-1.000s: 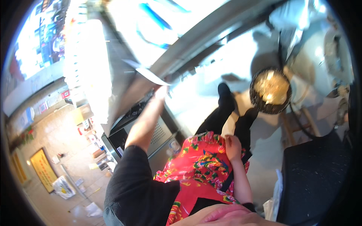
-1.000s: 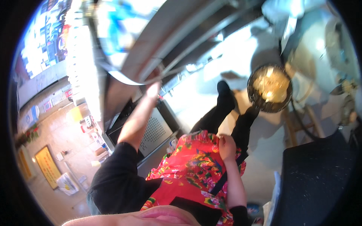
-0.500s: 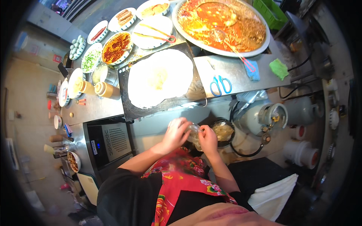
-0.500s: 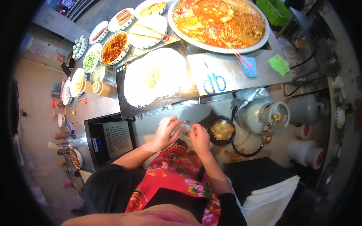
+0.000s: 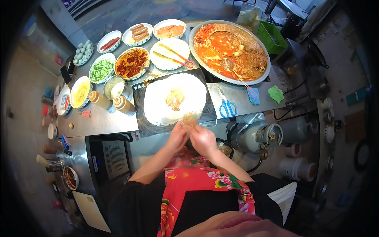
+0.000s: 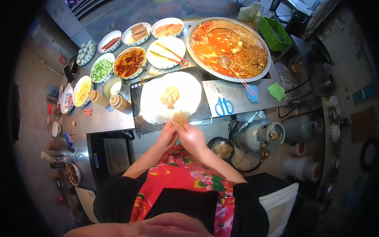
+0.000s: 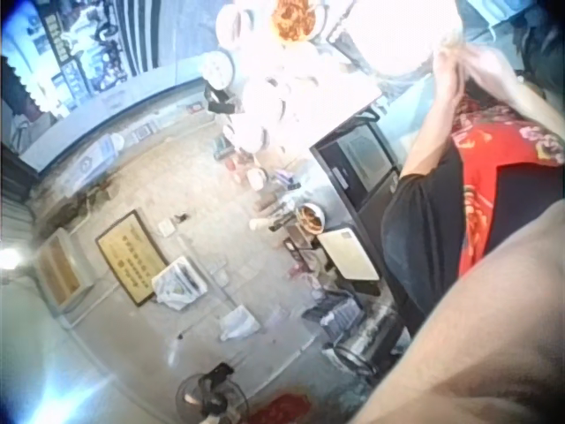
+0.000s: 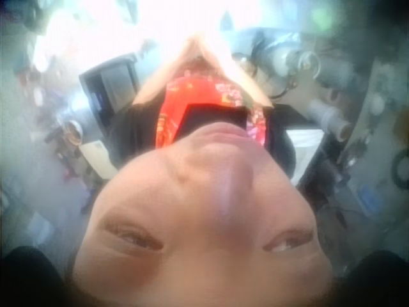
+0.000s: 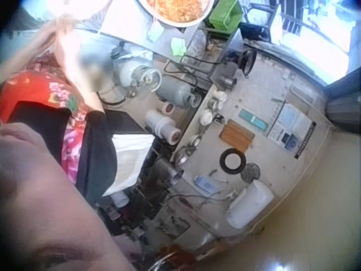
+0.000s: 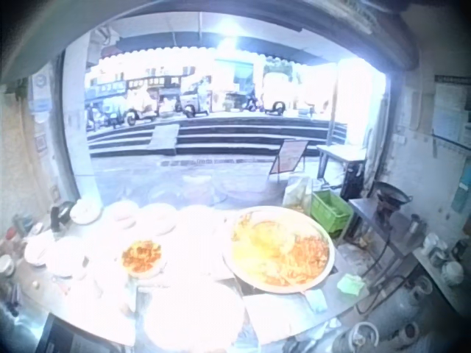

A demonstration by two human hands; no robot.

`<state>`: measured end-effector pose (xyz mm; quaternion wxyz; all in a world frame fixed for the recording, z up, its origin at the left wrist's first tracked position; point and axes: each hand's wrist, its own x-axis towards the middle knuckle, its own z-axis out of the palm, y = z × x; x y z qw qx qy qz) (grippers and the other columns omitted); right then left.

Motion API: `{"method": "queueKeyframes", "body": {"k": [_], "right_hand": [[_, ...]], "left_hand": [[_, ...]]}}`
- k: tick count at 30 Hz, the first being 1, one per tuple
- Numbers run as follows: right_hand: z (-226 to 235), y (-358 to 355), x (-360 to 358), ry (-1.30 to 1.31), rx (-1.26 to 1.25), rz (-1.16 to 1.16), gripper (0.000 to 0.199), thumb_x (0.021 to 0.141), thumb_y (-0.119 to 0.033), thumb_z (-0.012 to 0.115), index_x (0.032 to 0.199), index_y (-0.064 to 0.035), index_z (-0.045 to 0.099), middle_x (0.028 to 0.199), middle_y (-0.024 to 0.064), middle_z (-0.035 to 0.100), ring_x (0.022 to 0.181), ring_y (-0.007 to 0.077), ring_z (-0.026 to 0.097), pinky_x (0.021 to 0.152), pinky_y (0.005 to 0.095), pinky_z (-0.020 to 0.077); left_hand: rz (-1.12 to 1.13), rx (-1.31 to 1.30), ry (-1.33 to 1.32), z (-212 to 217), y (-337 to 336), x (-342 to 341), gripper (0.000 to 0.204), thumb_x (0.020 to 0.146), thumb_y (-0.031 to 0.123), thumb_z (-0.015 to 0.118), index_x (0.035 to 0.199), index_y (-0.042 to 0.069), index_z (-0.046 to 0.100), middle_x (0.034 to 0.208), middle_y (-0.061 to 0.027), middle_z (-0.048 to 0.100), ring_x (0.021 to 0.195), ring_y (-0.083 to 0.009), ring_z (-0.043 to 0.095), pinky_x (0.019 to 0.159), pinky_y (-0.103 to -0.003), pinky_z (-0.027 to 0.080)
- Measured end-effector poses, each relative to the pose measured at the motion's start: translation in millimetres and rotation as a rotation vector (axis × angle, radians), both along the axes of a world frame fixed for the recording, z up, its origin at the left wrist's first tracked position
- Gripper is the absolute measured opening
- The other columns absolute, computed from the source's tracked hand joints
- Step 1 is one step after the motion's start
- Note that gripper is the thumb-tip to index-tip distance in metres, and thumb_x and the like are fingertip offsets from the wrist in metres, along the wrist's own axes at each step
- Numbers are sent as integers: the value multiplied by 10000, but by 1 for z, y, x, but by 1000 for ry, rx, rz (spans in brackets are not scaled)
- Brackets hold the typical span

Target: The person stirs a pot of seasoned ground meat, then moves to a prep counter to assemble a wrap. They place a thin flatbread on a board, add meat, noodles, and chopped vegetables using tongs and a ladle, then fold the wrap and place it into a plastic bag.

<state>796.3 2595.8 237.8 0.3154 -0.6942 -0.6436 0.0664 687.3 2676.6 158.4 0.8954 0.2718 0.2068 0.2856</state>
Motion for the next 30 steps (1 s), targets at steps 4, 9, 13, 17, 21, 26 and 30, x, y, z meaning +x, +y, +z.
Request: {"method": "queueKeyframes", "body": {"k": [4, 9, 13, 17, 21, 26, 30], "right_hand": [[-2, 19, 8, -11, 39, 76, 294, 811, -58, 636, 1097, -86, 701, 800, 105, 605, 723, 310, 654, 625, 398, 535], [2, 51, 25, -60, 38, 209, 326, 794, -72, 627, 1115, -44, 675, 864, 122, 597, 744, 304, 639, 609, 382, 512], [22, 75, 43, -91, 89, 165, 291, 830, -123, 648, 1120, -103, 663, 942, 95, 635, 823, 287, 622, 728, 405, 481], [48, 89, 57, -112, 336, 126, 288, 813, -152, 685, 1098, -127, 648, 1000, 65, 627, 923, 261, 587, 818, 409, 405], [58, 98, 82, -133, 240, 2, 183, 789, -157, 709, 959, -115, 655, 874, 40, 623, 832, 235, 584, 761, 379, 400], [52, 107, 110, -72, 493, 144, 127, 772, -171, 690, 809, -109, 585, 720, 28, 532, 734, 230, 554, 691, 387, 390], [46, 108, 117, -95, 432, 131, 179, 730, -171, 712, 862, -90, 621, 732, 41, 534, 728, 238, 560, 674, 390, 399]], "left_hand": [[-215, 1183, 657, 4, 9, -2, 236, 884, 28, 560, 1113, 16, 616, 1100, -213, 659, 1059, -353, 634, 894, -421, 502], [-303, 1507, 909, 14, 44, -4, 176, 799, 114, 642, 958, 49, 679, 970, -212, 672, 959, -372, 646, 774, -446, 518], [-378, 1592, 1101, 32, 76, 16, 216, 854, 126, 644, 1046, 28, 656, 998, -185, 690, 886, -307, 679, 711, -374, 531], [223, 684, 483, 51, 90, 49, 284, 1038, 185, 534, 1257, 13, 479, 1038, -81, 648, 805, -166, 646, 724, -326, 552], [225, 282, 384, 68, 101, 71, 273, 1082, 279, 439, 1172, 30, 505, 947, -76, 632, 727, -99, 614, 587, -237, 505], [221, 0, 47, 87, 120, 95, 310, 1064, 266, 488, 1274, 39, 515, 1011, -94, 629, 799, -147, 621, 711, -266, 560], [189, -269, -476, 87, 121, 104, 310, 1003, 232, 574, 1260, 58, 565, 1390, -218, 539, 1262, -329, 539, 1145, -471, 385]]}}
